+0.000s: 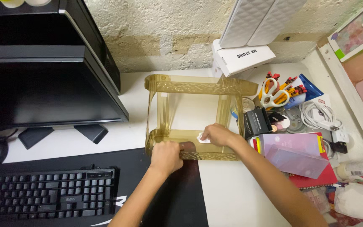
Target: The person wipes a translucent plastic organizer with a white cloth, then wipes a red notebook and an orange notebook on a cluttered desk. The person handles the organizer, notebooks, and cloth while cleaning the surfaces.
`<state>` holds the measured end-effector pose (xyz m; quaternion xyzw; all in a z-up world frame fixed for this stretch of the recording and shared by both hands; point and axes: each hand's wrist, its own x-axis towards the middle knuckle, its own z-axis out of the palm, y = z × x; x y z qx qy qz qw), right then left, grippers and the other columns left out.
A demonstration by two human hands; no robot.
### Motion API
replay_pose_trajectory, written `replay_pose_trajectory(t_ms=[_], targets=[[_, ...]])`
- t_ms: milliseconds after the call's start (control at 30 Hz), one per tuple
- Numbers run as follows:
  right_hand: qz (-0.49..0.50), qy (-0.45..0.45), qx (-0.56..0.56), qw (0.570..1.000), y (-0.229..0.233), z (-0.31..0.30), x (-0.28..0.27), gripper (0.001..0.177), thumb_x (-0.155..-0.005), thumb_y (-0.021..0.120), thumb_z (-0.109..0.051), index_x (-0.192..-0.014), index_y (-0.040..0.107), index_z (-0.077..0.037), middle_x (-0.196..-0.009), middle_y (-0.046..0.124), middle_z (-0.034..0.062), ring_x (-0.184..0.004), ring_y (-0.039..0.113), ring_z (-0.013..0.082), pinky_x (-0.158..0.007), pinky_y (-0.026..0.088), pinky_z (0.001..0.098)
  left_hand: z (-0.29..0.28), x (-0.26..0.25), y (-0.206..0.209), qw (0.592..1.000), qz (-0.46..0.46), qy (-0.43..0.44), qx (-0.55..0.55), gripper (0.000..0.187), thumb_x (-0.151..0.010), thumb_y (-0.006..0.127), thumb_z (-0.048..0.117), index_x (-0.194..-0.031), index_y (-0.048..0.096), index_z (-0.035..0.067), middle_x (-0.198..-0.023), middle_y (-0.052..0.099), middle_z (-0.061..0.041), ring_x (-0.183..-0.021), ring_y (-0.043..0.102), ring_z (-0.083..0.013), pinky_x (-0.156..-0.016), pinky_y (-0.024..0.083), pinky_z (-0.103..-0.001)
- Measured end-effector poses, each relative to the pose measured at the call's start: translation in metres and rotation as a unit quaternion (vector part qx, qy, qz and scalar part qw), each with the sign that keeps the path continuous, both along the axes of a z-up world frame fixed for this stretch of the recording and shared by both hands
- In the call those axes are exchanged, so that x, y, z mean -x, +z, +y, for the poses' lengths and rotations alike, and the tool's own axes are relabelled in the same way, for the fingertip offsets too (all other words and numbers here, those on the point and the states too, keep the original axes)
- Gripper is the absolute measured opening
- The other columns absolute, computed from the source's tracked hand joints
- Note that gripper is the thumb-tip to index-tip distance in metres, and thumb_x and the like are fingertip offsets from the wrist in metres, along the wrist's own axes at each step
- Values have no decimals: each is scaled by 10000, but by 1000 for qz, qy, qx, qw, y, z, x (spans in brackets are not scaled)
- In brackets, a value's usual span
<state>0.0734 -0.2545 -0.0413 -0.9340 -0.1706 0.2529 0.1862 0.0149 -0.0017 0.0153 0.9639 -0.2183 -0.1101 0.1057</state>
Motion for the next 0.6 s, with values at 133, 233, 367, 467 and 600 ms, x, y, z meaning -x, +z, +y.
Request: replay_pose_trajectory(t_ms=[133, 233, 367, 467, 600], targets=[[26, -7, -36, 999, 4, -12, 6, 530, -733, 550, 141, -1109, 800, -136, -1147, 752, 141, -1086, 715, 311, -964, 545, 356, -1, -6, 3, 1000, 11, 3, -2, 130, -650, 740, 138, -759, 777, 77, -768, 731, -178, -761, 738, -345, -728, 593, -430], [59, -19, -59, 996, 7, -20, 12, 478, -757, 547, 122, -1119, 780, -85, -1174, 745, 148, -1146, 692, 295, -1002, 516, 345, -1, -6, 3, 1000, 16, 8, -5, 122, -653, 739, 140, -747, 766, 67, -777, 731, -188, -776, 742, -354, -741, 598, -434], [65, 23, -93, 993, 15, -29, 23, 515, -739, 475, 98, -1139, 771, -34, -1229, 735, 167, -1201, 666, 296, -1076, 471, 346, -1, -2, 0, 1000, 15, 13, -4, 127, -645, 743, 137, -749, 762, 65, -774, 731, -189, -768, 742, -359, -740, 596, -436], [84, 18, -124, 988, 27, -32, 30, 439, -827, 450, -32, -1145, 751, -8, -1253, 725, 164, -1229, 649, 287, -1094, 452, 352, -1, -1, -2, 1000, 13, 12, -3, 121, -643, 739, 130, -745, 761, 69, -765, 732, -187, -760, 743, -355, -738, 596, -432], [112, -6, -85, 990, 52, -30, 43, 436, -976, 424, -254, -1171, 739, -26, -1282, 711, 139, -1232, 639, 274, -1086, 448, 358, -2, -1, -4, 1000, 8, 13, -17, 120, -646, 737, 131, -748, 763, 73, -765, 732, -187, -761, 741, -354, -730, 596, -432]])
